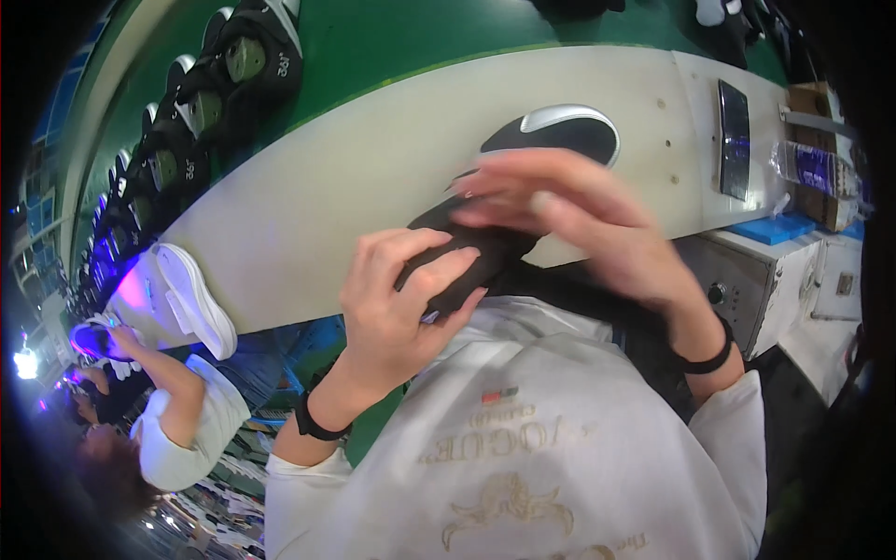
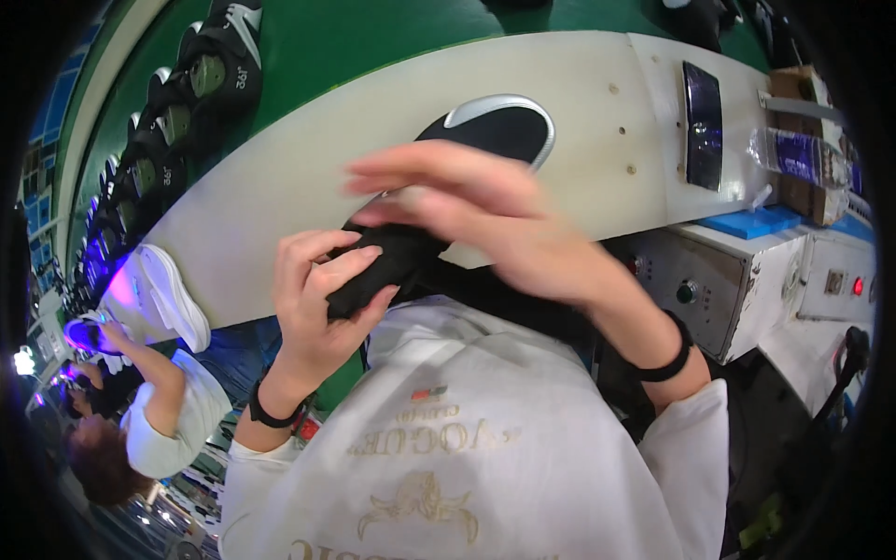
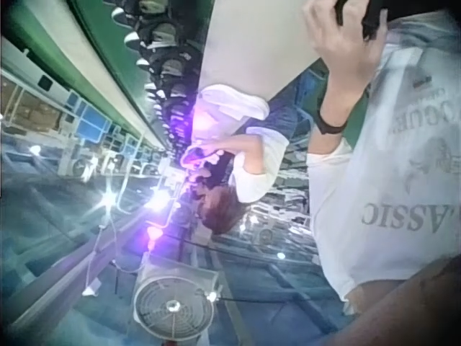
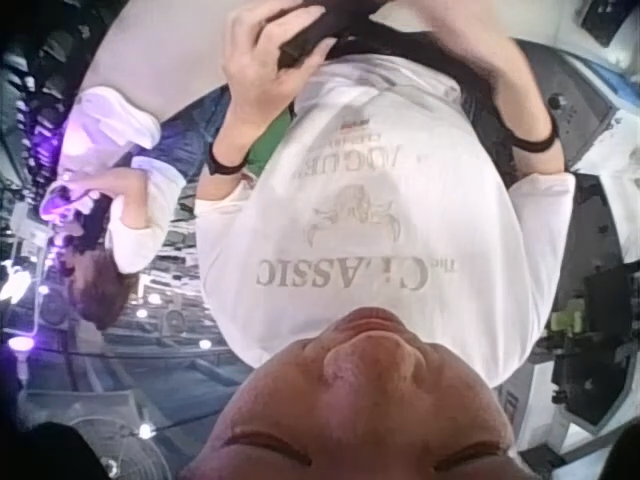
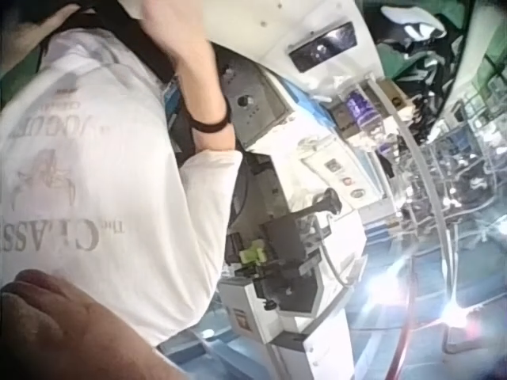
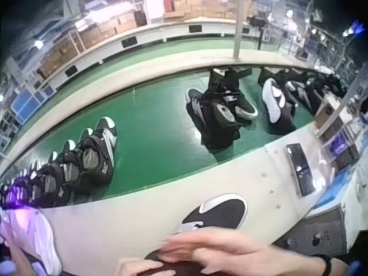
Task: Securing Velcro straps on athletic shoes as they move along an assembly line conveyor belt.
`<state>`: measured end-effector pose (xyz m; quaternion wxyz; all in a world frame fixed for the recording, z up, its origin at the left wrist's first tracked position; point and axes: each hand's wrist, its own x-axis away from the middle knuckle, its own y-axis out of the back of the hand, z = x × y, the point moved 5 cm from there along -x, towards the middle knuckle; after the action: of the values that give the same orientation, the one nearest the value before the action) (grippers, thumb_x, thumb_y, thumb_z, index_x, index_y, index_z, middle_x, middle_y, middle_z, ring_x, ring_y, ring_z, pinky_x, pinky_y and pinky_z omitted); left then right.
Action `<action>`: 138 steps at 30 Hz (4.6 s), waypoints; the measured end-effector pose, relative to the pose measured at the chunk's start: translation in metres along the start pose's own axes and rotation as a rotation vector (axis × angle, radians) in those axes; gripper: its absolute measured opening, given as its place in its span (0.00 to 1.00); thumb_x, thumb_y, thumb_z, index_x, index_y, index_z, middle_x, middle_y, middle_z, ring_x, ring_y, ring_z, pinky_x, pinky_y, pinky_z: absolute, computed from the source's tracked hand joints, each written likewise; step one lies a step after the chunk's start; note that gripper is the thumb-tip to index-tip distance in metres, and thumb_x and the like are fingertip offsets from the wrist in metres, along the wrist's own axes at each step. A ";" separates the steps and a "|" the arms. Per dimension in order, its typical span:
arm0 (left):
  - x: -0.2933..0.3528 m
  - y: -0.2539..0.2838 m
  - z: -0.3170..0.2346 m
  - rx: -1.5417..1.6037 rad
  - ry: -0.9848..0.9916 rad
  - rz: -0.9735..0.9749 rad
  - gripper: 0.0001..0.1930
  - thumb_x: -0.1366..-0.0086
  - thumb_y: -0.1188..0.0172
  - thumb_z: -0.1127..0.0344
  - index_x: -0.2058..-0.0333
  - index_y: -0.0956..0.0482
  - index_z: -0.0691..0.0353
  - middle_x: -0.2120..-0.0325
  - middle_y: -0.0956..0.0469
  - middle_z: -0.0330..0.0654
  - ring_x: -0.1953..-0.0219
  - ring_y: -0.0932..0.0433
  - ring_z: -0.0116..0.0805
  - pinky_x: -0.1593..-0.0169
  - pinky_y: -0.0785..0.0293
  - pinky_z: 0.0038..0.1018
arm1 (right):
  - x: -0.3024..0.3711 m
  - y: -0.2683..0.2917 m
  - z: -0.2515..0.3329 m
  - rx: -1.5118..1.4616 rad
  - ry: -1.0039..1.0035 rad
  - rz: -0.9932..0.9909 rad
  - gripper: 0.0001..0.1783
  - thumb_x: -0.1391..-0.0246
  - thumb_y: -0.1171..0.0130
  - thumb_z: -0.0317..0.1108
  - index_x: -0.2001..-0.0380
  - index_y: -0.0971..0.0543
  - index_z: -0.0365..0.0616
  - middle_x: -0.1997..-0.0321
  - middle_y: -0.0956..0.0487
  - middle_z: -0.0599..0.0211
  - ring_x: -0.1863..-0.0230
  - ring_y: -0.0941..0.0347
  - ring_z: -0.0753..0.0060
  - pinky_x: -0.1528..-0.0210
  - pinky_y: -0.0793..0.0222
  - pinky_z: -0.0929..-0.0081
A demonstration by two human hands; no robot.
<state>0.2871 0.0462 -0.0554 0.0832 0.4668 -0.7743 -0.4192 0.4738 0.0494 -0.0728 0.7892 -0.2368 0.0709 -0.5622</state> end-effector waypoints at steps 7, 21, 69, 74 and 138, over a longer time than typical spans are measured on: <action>-0.003 -0.002 0.005 0.041 -0.032 -0.044 0.25 0.63 0.25 0.72 0.61 0.19 0.50 0.61 0.24 0.36 0.63 0.25 0.40 0.65 0.25 0.32 | 0.053 0.012 0.044 0.709 0.011 0.160 0.19 0.60 0.42 0.25 0.61 0.15 0.40 0.54 0.17 0.61 0.59 0.23 0.59 0.56 0.28 0.69; -0.005 -0.004 -0.003 0.072 -0.102 0.004 0.23 0.65 0.25 0.71 0.64 0.18 0.53 0.66 0.23 0.37 0.69 0.27 0.38 0.69 0.26 0.30 | -0.088 -0.004 -0.026 0.630 -0.438 0.272 0.11 0.55 0.27 0.26 0.80 0.22 0.38 0.81 0.24 0.73 0.76 0.34 0.85 0.72 0.36 0.76; 0.024 0.059 0.040 0.245 0.677 -0.177 0.13 0.33 0.41 0.72 0.50 0.21 0.68 0.70 0.20 0.39 0.69 0.23 0.27 0.63 0.26 0.25 | -0.059 0.035 -0.014 1.255 0.238 -0.603 0.16 0.38 0.42 0.38 0.49 0.20 0.46 0.46 0.24 0.54 0.48 0.29 0.48 0.47 0.28 0.59; -0.002 0.032 -0.011 -0.115 0.334 -0.057 0.24 0.51 0.31 0.73 0.52 0.22 0.66 0.64 0.24 0.46 0.62 0.24 0.46 0.59 0.27 0.36 | -0.067 0.038 -0.013 1.220 0.212 -0.604 0.11 0.38 0.43 0.38 0.57 0.20 0.46 0.54 0.23 0.57 0.51 0.28 0.49 0.54 0.26 0.57; 0.036 0.004 0.019 0.094 0.107 0.097 0.18 0.54 0.41 0.81 0.61 0.18 0.66 0.62 0.20 0.55 0.68 0.20 0.51 0.65 0.23 0.35 | 0.044 -0.038 -0.025 1.222 0.606 -0.123 0.14 0.69 0.39 0.31 0.71 0.24 0.44 0.71 0.29 0.68 0.59 0.24 0.65 0.69 0.35 0.69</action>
<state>0.2547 0.0295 -0.0744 0.1227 0.4538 -0.8093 -0.3522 0.4472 -0.0080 -0.0711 0.6933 0.4150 -0.0550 -0.5866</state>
